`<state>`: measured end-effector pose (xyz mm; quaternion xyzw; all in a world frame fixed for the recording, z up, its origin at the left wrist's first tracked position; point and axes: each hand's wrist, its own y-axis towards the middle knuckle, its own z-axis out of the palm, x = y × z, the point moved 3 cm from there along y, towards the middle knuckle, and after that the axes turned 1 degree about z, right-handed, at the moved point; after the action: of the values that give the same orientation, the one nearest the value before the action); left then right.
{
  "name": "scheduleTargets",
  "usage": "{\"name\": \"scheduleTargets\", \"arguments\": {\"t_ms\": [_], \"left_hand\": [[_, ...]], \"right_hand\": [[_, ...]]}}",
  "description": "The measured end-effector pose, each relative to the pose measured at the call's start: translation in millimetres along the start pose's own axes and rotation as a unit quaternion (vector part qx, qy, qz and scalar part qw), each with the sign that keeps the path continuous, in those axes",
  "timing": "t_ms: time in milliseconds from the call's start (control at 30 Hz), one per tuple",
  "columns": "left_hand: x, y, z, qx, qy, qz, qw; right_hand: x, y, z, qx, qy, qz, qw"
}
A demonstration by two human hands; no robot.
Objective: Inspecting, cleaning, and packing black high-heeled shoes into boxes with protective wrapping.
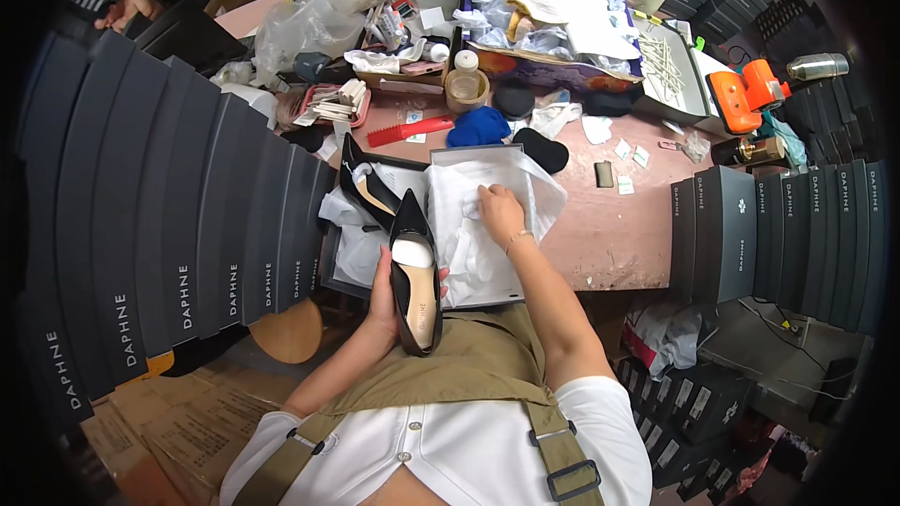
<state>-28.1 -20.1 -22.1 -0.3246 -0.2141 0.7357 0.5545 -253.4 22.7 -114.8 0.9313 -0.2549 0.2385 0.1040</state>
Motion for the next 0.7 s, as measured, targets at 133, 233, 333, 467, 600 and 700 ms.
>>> {"name": "scheduleTargets", "arguments": {"t_ms": [133,233,333,467,600,700], "left_hand": [[0,0,-1,-0.015,-0.001,0.013,1.0],[6,9,5,0.0,0.001,0.014,1.0],[30,17,-3,-0.018,0.041,0.095,0.994],[13,3,9,-0.006,-0.011,0.036,0.999],[14,-1,3,-0.026,0.033,0.051,0.998],[31,8,-10,-0.016,0.063,0.068,0.996]], "right_hand": [[71,-9,-73,0.002,0.247,0.03,0.969],[125,-36,-79,0.084,0.202,-0.08,0.972],[143,-24,-64,0.022,0.067,-0.114,0.991],[153,-24,-44,-0.018,0.019,-0.14,0.99],[142,-37,-48,0.081,0.036,-0.091,0.992],[147,-29,-51,0.063,0.017,-0.079,0.995]]}}
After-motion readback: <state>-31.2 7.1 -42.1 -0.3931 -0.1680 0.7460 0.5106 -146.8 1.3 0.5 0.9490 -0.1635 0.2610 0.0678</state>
